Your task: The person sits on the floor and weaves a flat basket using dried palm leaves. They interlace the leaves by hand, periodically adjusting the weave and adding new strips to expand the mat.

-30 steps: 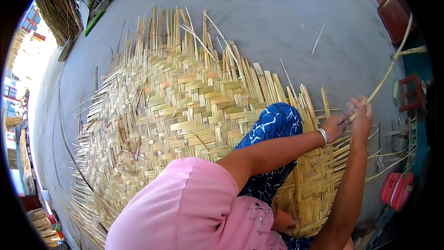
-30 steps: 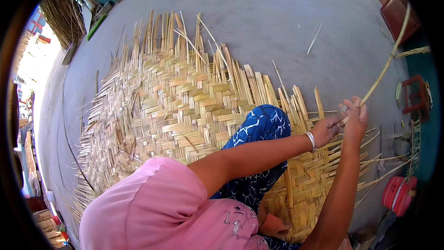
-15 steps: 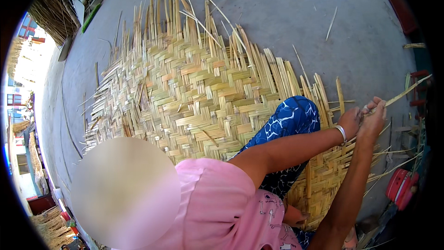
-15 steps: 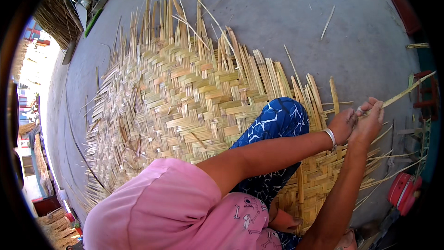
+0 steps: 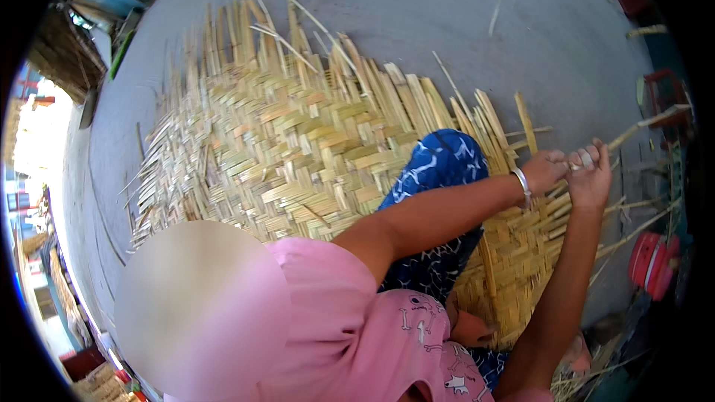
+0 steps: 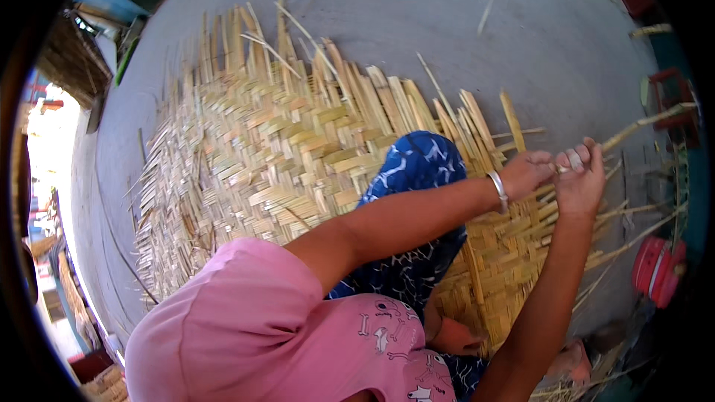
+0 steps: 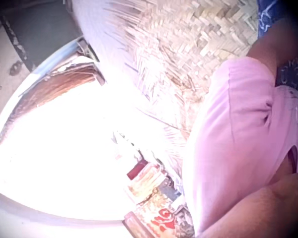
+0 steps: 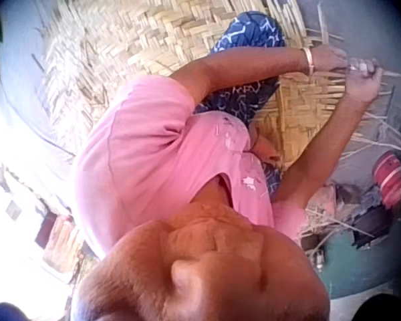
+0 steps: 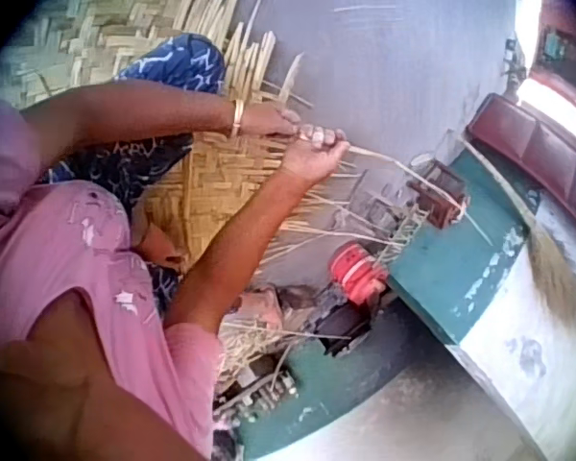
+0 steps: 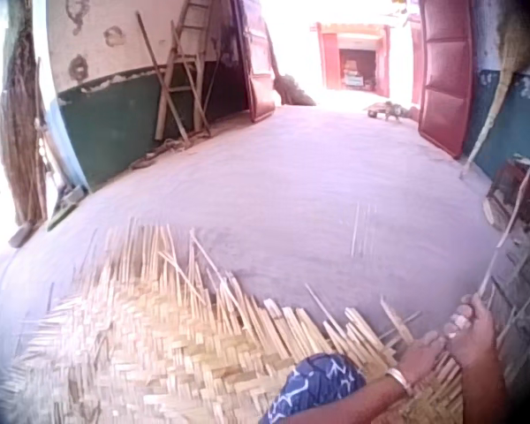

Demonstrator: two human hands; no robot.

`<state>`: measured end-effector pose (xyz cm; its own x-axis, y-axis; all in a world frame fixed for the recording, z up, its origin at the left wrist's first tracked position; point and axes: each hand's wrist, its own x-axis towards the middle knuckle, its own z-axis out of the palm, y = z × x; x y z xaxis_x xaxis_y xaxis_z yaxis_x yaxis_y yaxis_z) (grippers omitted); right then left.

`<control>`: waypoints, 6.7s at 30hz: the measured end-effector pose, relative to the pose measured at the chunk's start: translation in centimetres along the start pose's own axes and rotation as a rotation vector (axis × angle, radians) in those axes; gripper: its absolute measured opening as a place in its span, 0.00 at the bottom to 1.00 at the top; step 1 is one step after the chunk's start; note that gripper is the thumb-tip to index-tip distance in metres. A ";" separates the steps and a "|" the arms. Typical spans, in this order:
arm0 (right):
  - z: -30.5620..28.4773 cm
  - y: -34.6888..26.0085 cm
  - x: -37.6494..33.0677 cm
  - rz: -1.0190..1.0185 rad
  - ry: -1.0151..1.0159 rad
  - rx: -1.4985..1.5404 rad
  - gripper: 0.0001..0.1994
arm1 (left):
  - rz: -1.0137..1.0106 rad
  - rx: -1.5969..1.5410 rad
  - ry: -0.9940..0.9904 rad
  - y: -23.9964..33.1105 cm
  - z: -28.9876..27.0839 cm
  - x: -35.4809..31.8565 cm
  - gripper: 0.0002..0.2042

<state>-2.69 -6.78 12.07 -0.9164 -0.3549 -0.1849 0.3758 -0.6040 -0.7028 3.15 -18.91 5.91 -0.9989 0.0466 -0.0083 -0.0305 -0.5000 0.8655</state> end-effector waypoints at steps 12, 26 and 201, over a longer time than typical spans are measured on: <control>3.3 -2.7 -2.1 -0.083 0.229 -0.703 0.18 | -0.083 0.200 -0.259 2.5 0.3 -0.6 0.12; 7.0 1.4 -2.7 -0.343 0.347 -0.381 0.17 | 0.259 0.618 0.099 1.1 0.3 0.5 0.10; -1.2 8.3 -33.0 -0.460 0.809 -1.855 0.05 | -0.657 0.128 -0.627 -3.3 7.2 -15.3 0.08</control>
<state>30.52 0.84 11.54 -0.9166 0.2144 0.3374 0.0736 0.9202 -0.3846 18.80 -11.73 6.79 -0.5786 0.7670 -0.2772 -0.5436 -0.1093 0.8322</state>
